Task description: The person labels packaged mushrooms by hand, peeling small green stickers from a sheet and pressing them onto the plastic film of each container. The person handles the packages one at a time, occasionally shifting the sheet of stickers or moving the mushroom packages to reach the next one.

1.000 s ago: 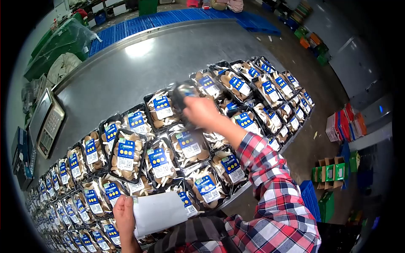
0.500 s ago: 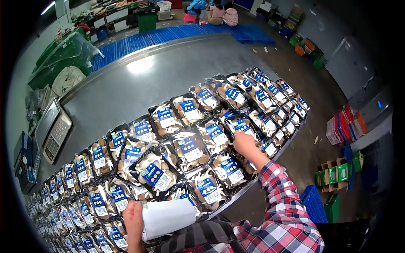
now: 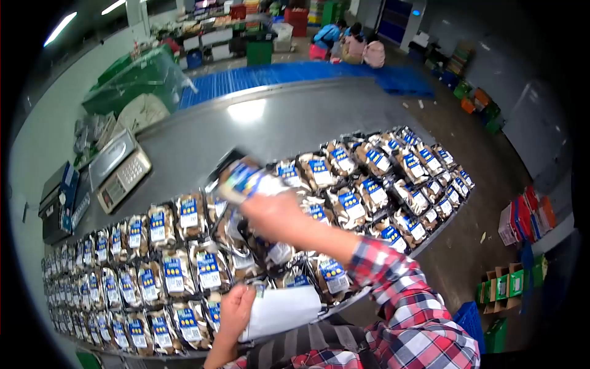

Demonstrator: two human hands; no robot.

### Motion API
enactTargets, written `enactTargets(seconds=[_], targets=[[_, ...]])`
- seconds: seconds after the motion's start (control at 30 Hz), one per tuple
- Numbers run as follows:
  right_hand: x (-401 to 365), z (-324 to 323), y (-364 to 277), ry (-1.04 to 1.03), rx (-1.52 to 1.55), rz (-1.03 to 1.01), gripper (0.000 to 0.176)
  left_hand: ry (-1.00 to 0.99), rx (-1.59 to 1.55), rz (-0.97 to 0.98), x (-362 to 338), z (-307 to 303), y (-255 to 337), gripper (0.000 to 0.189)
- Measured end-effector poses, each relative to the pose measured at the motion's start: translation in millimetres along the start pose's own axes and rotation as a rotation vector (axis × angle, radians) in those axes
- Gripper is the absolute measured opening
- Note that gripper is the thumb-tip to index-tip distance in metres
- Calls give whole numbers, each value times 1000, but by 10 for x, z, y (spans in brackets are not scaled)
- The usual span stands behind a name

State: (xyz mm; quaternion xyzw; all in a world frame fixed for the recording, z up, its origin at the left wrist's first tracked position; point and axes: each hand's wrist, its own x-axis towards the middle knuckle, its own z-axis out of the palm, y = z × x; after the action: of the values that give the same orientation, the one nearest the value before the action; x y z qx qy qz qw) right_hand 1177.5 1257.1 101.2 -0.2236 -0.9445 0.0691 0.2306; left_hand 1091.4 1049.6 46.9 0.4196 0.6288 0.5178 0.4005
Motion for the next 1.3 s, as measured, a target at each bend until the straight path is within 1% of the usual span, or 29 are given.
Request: enactTargets(seconds=[0.03,0.1,0.13,0.17,0.2,0.23,0.3,0.33,0.37,0.4,0.43,0.47,0.5,0.57,0.63,0.7,0.73,0.8,0.83,0.87,0.9,0.93,0.97,1.0,1.03,1.13,1.23,1.27,1.3], targets=[[71,216,-63,4,55,-161,11,16,58,38,-40,-33,-21,21],[178,502,-315,-60,105,-236,14,51,46,36,-115,-76,8,22],[152,492,-368,-156,176,-253,18,61,151,53,-143,-139,42,17],[154,467,-434,-261,257,-270,23,79,256,57,-183,-217,89,22],[134,350,-493,-393,501,-201,26,87,201,-71,-204,-274,177,30],[59,192,-551,-530,747,-127,29,101,162,-38,-182,-319,117,30],[-179,-38,-663,-703,923,-65,24,112,90,8,-177,-380,-71,30],[-268,-86,-695,-695,862,-125,20,102,21,-7,-167,-356,19,27],[-354,-99,-706,-623,762,-178,19,85,-24,35,-107,-334,-55,21],[-432,8,-643,-447,667,-218,19,63,-70,65,-20,-271,-211,20],[-520,57,-646,-278,578,-241,20,36,-113,77,-27,-206,-298,24],[-595,31,-598,-367,704,-64,20,14,-133,48,-47,-171,-315,25],[-650,-44,-566,-355,707,-9,20,-10,-148,14,-12,-117,-236,26],[-820,-114,-454,-322,694,-34,19,-65,-129,47,-22,9,-70,26],[-994,-129,-324,-309,738,-43,16,-92,-57,60,-10,181,-54,26],[-1185,-165,-151,-244,734,-51,14,-94,15,99,43,424,-51,26],[-1261,-201,-54,-210,731,-61,13,-77,-1,58,89,583,-2,26],[-1454,-378,168,-96,693,60,11,-21,-4,23,190,888,-20,25],[-1576,-469,304,-45,674,120,10,-9,-87,-72,255,1007,-59,25],[-1708,-496,533,36,869,374,7,18,-92,-82,283,1116,-34,25],[-1806,-660,793,115,982,632,7,41,-96,-94,324,1222,7,25],[-1975,-590,1228,201,961,808,9,68,-117,-99,343,1303,3,25],[-2206,-548,1674,211,908,958,14,132,-140,-79,350,1430,55,26],[-2414,-579,2019,108,829,1092,18,127,-122,-100,325,1429,-1,27],[-2504,-731,2130,2,799,1233,21,126,-106,-116,307,1415,-48,28],[-2879,-560,2404,-77,531,771,22,206,32,-110,248,1501,19,29],[-2946,-423,2450,-90,692,951,21,228,75,-102,235,1530,82,29],[-2976,-351,2471,-90,658,895,20,219,72,-97,235,1523,89,29],[-2973,-318,2451,-105,594,902,20,208,51,-116,240,1525,103,29]])
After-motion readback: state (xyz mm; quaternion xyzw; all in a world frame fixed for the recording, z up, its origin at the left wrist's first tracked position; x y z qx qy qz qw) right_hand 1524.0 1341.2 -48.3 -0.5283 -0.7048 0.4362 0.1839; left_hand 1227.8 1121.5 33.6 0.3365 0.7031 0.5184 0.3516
